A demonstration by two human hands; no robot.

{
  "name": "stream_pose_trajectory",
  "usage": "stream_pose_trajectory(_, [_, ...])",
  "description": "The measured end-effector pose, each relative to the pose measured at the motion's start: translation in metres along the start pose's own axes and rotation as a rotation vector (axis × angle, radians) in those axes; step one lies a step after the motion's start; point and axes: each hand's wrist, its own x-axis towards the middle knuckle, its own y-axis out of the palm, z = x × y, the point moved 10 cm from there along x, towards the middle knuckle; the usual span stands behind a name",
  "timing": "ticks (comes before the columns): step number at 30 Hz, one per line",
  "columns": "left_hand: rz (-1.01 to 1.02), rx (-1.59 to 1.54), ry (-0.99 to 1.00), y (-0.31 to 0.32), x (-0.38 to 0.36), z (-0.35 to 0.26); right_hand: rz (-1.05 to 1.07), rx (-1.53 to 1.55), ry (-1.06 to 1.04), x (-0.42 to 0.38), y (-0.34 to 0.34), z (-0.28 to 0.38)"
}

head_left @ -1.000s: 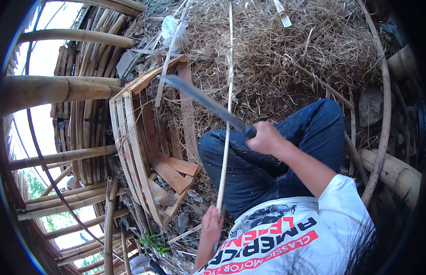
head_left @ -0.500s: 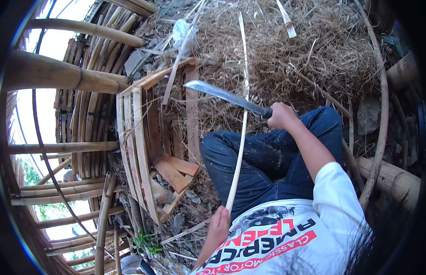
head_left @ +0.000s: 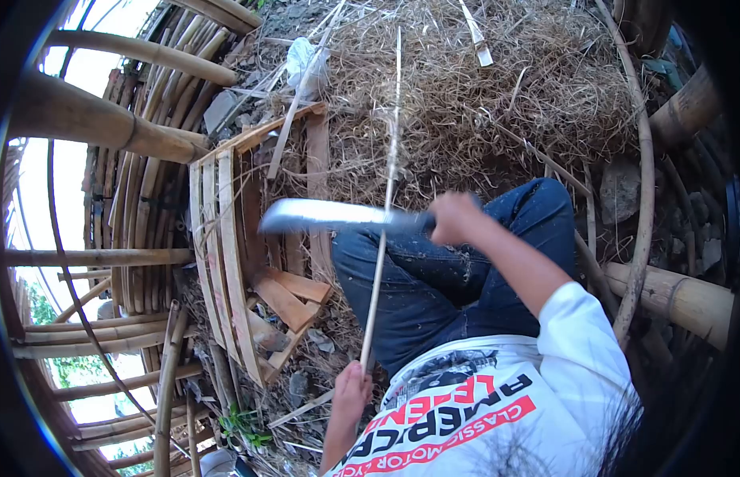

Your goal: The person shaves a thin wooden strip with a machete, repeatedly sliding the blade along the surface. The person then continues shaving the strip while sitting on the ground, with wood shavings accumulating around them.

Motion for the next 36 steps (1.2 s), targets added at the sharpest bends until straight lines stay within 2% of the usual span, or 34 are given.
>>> stream_pose_trajectory(1, [0.054, -0.124, -0.015, 0.0, -0.004, 0.0, -0.07, 0.073, 0.07, 0.011, -0.01, -0.031])
stream_pose_trajectory(3, [0.07, -0.111, -0.001, -0.001, -0.006, 0.003, -0.181, 0.233, 0.308, 0.018, -0.026, -0.088])
stream_pose_trajectory(5, [-0.003, 0.12, 0.075, -0.005, 0.0, -0.008, -0.285, 0.259, 0.445, 0.015, -0.036, -0.118])
stream_pose_trajectory(7, [0.029, 0.129, 0.097, 0.001, 0.01, -0.005, -0.262, 0.274, 0.444, 0.001, -0.035, -0.111])
stream_pose_trajectory(9, [0.138, -0.107, 0.043, 0.015, 0.019, 0.002, -0.213, 0.272, 0.289, -0.014, -0.03, -0.08])
stream_pose_trajectory(11, [0.122, -0.059, 0.049, 0.023, 0.025, -0.004, -0.174, 0.227, 0.188, -0.032, -0.014, -0.041])
stream_pose_trajectory(14, [0.006, 0.299, 0.291, 0.014, 0.035, -0.03, -0.028, 0.28, 0.037, -0.059, 0.024, 0.02])
stream_pose_trajectory(17, [-0.093, 0.385, 0.329, 0.013, 0.034, -0.044, 0.033, 0.384, -0.092, -0.078, 0.07, 0.062])
stream_pose_trajectory(19, [-0.109, 0.372, 0.322, 0.007, 0.036, -0.043, 0.174, 0.407, -0.071, -0.085, 0.08, 0.074])
stream_pose_trajectory(21, [-0.049, 0.325, 0.378, 0.015, 0.03, -0.043, 0.162, 0.356, -0.062, -0.081, 0.08, 0.063])
stream_pose_trajectory(23, [-0.048, 0.392, 0.347, 0.013, 0.031, -0.037, 0.027, 0.293, -0.064, -0.076, 0.065, 0.044])
stream_pose_trajectory(26, [0.015, 0.266, 0.197, 0.017, 0.041, -0.024, -0.273, 0.149, -0.123, -0.082, 0.018, 0.033])
stream_pose_trajectory(27, [0.019, 0.254, 0.192, 0.016, 0.042, -0.024, -0.265, 0.138, -0.122, -0.086, 0.016, 0.032])
stream_pose_trajectory(30, [0.216, 0.066, 0.086, 0.033, 0.043, -0.013, -0.263, 0.147, -0.229, -0.105, 0.007, 0.044])
stream_pose_trajectory(33, [0.21, 0.066, 0.159, 0.039, 0.037, -0.022, -0.185, 0.267, -0.193, -0.118, 0.025, 0.05])
stream_pose_trajectory(36, [0.175, 0.145, 0.207, 0.044, 0.031, -0.024, -0.189, 0.235, -0.11, -0.114, 0.026, 0.038])
